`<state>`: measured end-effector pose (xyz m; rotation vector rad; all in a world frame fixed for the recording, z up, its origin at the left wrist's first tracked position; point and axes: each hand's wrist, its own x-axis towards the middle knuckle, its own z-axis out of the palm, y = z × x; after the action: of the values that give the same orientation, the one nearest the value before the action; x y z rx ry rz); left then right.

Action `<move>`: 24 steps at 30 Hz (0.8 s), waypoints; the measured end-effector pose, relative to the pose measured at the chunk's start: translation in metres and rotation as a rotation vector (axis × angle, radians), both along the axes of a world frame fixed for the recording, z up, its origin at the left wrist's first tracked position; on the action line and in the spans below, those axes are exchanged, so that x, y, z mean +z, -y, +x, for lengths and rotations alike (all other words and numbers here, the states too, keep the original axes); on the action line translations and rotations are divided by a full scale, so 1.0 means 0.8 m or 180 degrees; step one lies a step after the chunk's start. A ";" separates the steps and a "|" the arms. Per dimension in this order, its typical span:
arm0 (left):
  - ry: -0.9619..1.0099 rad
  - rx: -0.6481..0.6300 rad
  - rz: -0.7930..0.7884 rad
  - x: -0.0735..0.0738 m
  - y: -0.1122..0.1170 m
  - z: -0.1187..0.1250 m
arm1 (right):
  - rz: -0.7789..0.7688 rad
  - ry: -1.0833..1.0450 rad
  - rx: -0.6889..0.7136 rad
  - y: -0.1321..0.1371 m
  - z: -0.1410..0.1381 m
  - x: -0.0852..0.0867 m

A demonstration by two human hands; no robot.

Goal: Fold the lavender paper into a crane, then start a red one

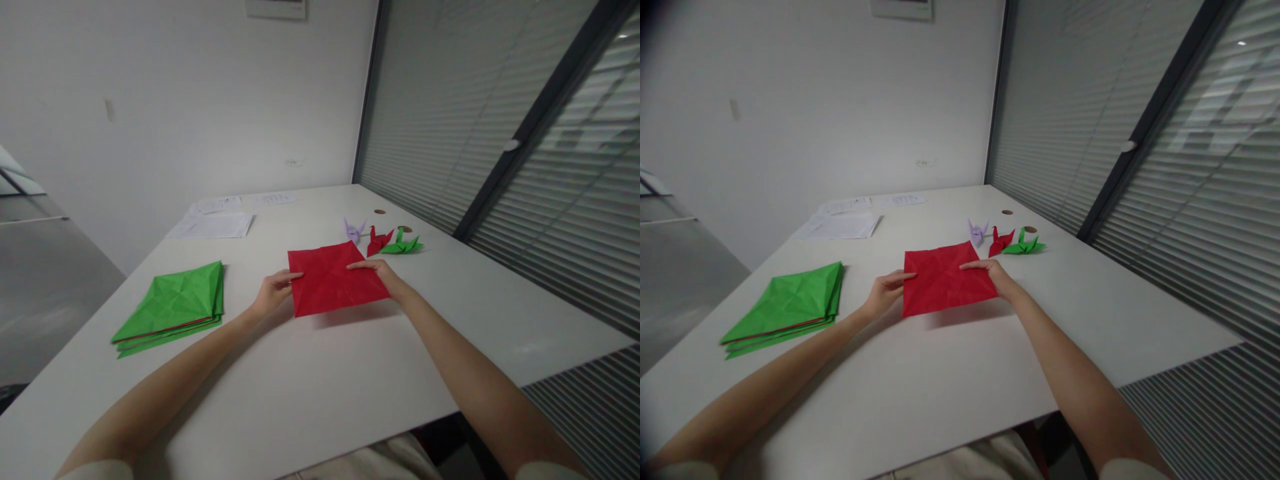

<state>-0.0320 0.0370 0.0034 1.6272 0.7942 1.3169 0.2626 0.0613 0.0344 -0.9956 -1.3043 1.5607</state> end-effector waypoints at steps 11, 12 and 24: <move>-0.0376 0.0196 0.0312 0.015 0.011 0.002 | 0.0770 0.0391 0.0026 0.006 -0.002 0.003; -0.0437 0.0195 0.0386 0.014 0.009 0.000 | 0.0786 0.0407 0.0033 0.007 -0.002 0.005; -0.0042 0.0736 0.0296 0.020 0.006 0.005 | 0.1131 0.0359 -0.0574 -0.004 -0.010 -0.003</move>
<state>-0.0281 0.0318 0.0194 1.6554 0.9645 1.5257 0.2543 0.0642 0.0324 -0.9532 -1.4638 1.1027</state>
